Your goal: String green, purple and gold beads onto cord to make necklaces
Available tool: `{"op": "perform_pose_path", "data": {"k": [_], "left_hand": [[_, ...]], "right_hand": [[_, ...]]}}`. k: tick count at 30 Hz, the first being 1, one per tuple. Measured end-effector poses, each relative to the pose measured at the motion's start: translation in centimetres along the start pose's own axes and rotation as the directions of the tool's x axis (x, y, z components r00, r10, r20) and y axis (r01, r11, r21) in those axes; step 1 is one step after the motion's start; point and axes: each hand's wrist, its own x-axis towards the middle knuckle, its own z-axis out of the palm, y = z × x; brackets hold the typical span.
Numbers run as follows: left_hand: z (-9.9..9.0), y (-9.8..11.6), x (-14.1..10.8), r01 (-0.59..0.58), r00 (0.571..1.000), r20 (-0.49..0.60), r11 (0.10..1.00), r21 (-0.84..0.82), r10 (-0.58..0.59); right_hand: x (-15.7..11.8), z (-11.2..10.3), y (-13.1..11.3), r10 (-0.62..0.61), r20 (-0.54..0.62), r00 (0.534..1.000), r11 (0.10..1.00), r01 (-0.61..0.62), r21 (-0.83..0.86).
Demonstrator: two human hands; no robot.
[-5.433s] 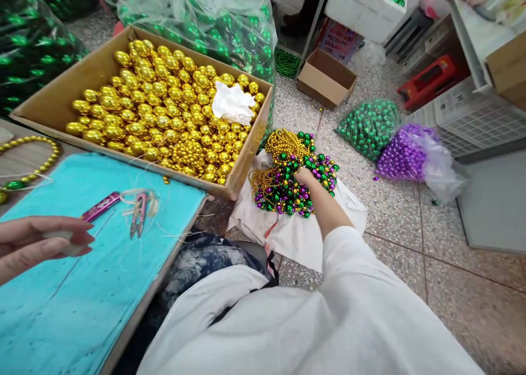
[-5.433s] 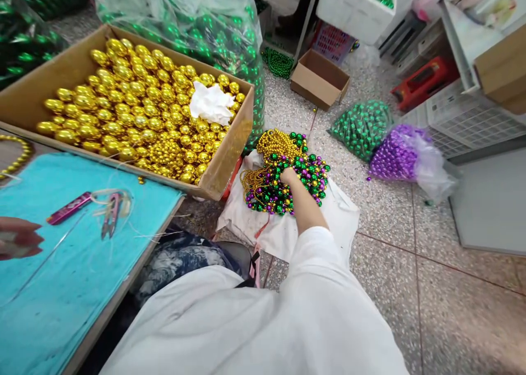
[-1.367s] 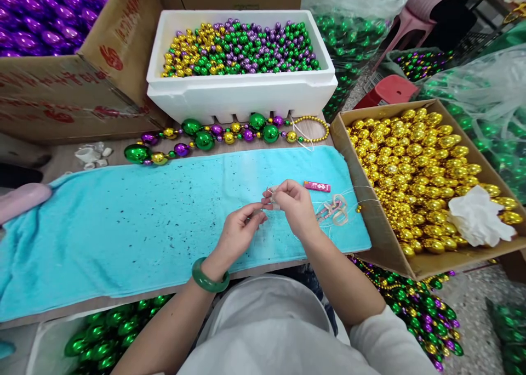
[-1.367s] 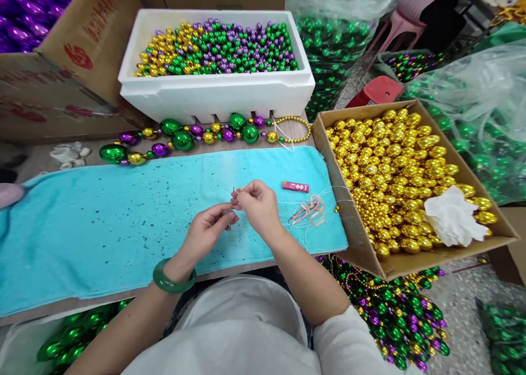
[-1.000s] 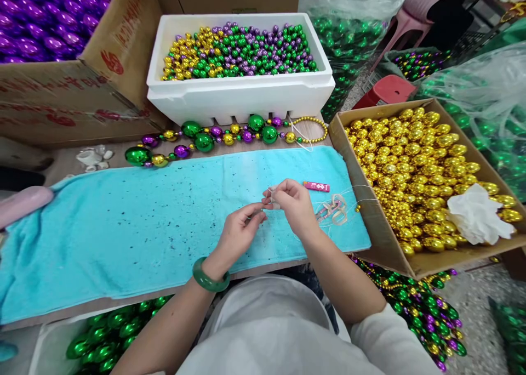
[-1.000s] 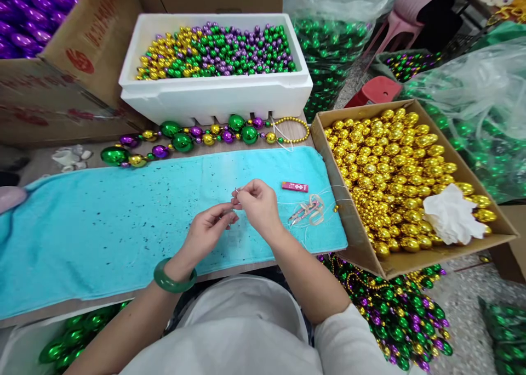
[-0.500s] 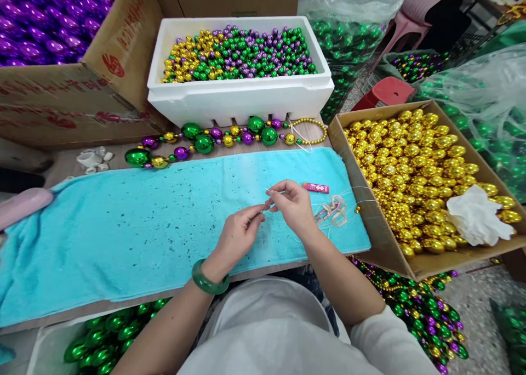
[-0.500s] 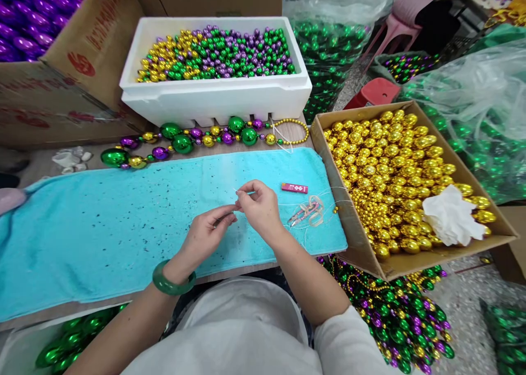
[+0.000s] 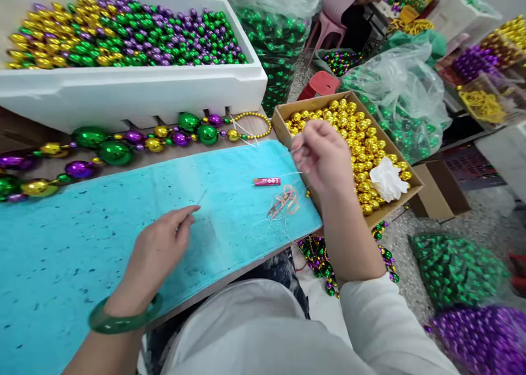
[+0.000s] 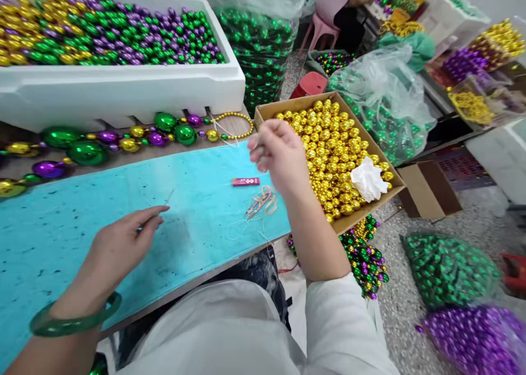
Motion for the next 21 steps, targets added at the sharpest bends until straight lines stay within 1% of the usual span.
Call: {"op": "perform_pose_path", "data": {"k": [2, 5, 8, 10, 11, 13, 15, 16, 17, 18, 20, 21], "left_hand": [[-0.5, 0.2, 0.5, 0.044, 0.999, -0.011, 0.999, 0.029, -0.043], [-1.2, 0.8, 1.1, 0.119, 0.993, -0.012, 0.993, 0.003, -0.119], [-1.8, 1.7, 1.3, 0.162, 0.987, 0.006, 0.984, -0.071, -0.162], [-2.2, 2.2, 1.4, 0.172, 0.984, -0.013, 0.977, -0.127, -0.175], [-2.3, 2.4, 1.5, 0.172, 0.983, -0.034, 0.97, -0.174, -0.181], [-2.4, 2.8, 1.7, 0.16, 0.976, -0.09, 0.93, -0.33, -0.2], [-2.5, 3.1, 1.8, 0.118, 0.969, -0.129, 0.857, -0.501, -0.208], [-2.6, 3.3, 1.8, 0.088, 0.967, -0.15, 0.827, -0.556, -0.204], [-2.7, 3.6, 1.7, 0.052, 0.963, -0.188, 0.812, -0.581, -0.196], [-2.9, 3.9, 1.6, 0.014, 0.956, -0.232, 0.816, -0.578, -0.182], [-3.4, 4.5, 1.1, -0.056, 0.926, -0.345, 0.848, -0.527, -0.153], [-3.7, 4.6, 0.9, -0.073, 0.908, -0.393, 0.868, -0.492, -0.147]], "right_hand": [[0.6, -2.8, -2.2, -0.092, -0.11, 0.99, 0.996, 0.091, -0.013], [1.0, -6.7, -4.2, -0.246, -0.184, 0.952, 0.969, 0.247, -0.019], [1.0, -9.7, -4.7, -0.337, -0.209, 0.918, 0.941, 0.333, -0.057], [0.9, -10.8, -4.3, -0.361, -0.209, 0.909, 0.932, 0.343, -0.12], [0.8, -11.1, -4.0, -0.363, -0.207, 0.909, 0.929, 0.335, -0.157], [0.7, -11.1, -3.4, -0.341, -0.209, 0.917, 0.931, 0.299, -0.208], [0.5, -10.6, -2.9, -0.298, -0.225, 0.928, 0.945, 0.253, -0.206], [0.5, -10.2, -2.7, -0.273, -0.233, 0.934, 0.954, 0.231, -0.192], [0.5, -9.9, -2.4, -0.246, -0.237, 0.94, 0.962, 0.207, -0.175], [0.5, -9.5, -2.2, -0.218, -0.236, 0.947, 0.97, 0.184, -0.158], [0.5, -8.8, -1.8, -0.164, -0.224, 0.961, 0.982, 0.139, -0.125], [0.5, -8.5, -1.5, -0.14, -0.213, 0.967, 0.987, 0.119, -0.107]]}}
